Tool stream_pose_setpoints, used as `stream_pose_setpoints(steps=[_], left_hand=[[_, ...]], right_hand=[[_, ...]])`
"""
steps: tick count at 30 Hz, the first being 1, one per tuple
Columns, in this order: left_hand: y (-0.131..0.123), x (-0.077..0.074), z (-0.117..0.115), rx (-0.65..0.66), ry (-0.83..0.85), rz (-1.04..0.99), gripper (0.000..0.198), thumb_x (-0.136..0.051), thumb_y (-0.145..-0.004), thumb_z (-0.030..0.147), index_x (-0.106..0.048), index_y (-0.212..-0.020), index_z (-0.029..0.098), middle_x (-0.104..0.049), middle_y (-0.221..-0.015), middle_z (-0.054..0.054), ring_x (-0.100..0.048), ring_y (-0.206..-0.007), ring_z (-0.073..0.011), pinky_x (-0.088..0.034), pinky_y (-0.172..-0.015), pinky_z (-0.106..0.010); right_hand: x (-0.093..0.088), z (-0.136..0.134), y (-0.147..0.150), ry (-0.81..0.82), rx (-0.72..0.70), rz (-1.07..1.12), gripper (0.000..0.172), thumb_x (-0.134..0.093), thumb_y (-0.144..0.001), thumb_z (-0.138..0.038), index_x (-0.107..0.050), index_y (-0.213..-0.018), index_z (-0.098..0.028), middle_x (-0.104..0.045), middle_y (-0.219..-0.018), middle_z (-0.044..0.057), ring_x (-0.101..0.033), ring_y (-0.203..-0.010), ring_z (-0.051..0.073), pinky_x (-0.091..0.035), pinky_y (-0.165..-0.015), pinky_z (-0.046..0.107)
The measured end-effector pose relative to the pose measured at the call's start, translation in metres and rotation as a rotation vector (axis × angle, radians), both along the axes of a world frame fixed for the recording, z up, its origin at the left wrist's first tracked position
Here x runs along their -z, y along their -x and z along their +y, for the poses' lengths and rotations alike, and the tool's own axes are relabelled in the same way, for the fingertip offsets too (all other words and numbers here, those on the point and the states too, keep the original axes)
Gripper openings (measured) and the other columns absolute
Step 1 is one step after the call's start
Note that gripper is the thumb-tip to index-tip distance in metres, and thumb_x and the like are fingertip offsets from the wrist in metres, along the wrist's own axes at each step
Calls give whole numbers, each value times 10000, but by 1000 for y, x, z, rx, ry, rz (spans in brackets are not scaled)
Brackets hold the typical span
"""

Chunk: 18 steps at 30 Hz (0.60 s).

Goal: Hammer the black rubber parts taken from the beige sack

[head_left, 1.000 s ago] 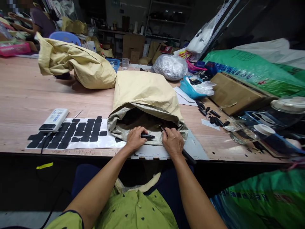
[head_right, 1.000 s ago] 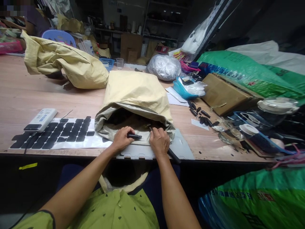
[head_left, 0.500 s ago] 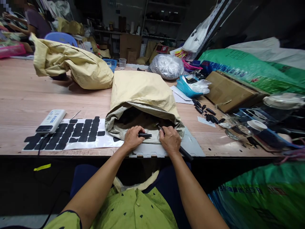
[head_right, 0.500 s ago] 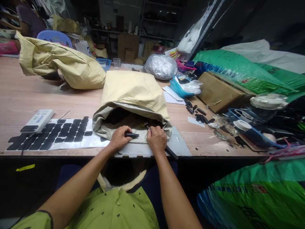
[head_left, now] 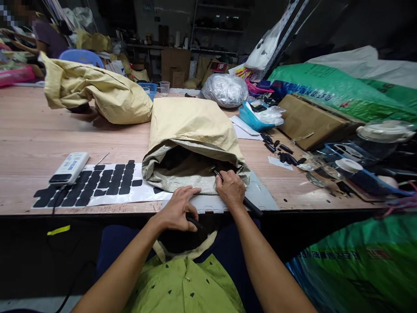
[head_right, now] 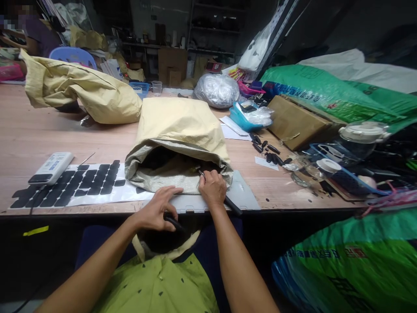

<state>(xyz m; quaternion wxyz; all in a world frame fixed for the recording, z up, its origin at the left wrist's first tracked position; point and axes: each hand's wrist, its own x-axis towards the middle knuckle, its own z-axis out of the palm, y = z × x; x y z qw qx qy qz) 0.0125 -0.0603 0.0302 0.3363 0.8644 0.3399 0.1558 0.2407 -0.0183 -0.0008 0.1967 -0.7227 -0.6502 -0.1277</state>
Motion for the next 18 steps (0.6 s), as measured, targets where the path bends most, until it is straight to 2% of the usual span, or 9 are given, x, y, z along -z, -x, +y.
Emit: stream_pose_setpoints(steps=[4,6,8,10,12,13,16,18], left_hand=[[-3,12,-27,-63,-185,129,198,-871,-557,220,-744,-708,238,-210,-1611,27,-170,-1459,-381,-68,-1187,-558],[-5,14,-32,-83,-204,141,184,-863,-576,212,-735,-706,239,-223,-1607,24,-169,-1464,-371,-93,-1183,-568],[-6,11,-27,-101,-171,98,177,-862,-604,272,-739,-729,251,-327,-1565,1,-238,-1438,-363,-175,-1163,-565],[-7,5,-14,-172,-136,3,127,-815,-688,324,-733,-743,245,-512,-1428,-40,-403,-1338,-318,-305,-1112,-506],[-7,-2,9,-333,-143,-74,93,-710,-799,306,-714,-759,222,-657,-1195,-63,-553,-1148,-249,-426,-1006,-414],[-6,-5,22,-439,-166,-84,104,-655,-838,284,-704,-783,211,-684,-1093,-67,-589,-1058,-227,-461,-947,-379],[-5,-10,63,-767,-240,44,178,-554,-875,278,-689,-932,176,-683,-979,-112,-622,-943,-255,-490,-838,-375],[-4,-9,85,-901,-178,167,209,-543,-855,270,-685,-943,144,-681,-926,-158,-641,-910,-304,-489,-795,-404]], right_hand=[[0,0,0,11,1,3,198,-520,-884,-280,-689,-923,-185,-584,-876,56,-454,-799,175,-269,-703,292],[0,0,0,12,1,3,201,-517,-885,-280,-689,-928,-183,-585,-878,59,-453,-798,176,-265,-702,293],[0,0,0,11,4,1,200,-520,-884,-283,-688,-928,-184,-587,-882,60,-451,-798,175,-262,-703,295],[0,0,0,15,6,0,198,-522,-885,-287,-686,-927,-185,-589,-889,59,-450,-801,173,-260,-704,293],[1,0,0,20,7,0,195,-522,-887,-286,-685,-925,-185,-588,-892,56,-449,-805,171,-260,-705,290],[1,1,0,18,6,-2,194,-522,-888,-284,-684,-925,-185,-586,-892,55,-450,-808,171,-261,-705,290],[2,1,-1,2,0,-6,188,-524,-886,-275,-684,-920,-182,-582,-881,52,-454,-813,170,-265,-705,290],[3,1,-1,-6,-2,-8,184,-528,-883,-273,-683,-921,-182,-583,-876,49,-455,-812,169,-264,-702,290]])
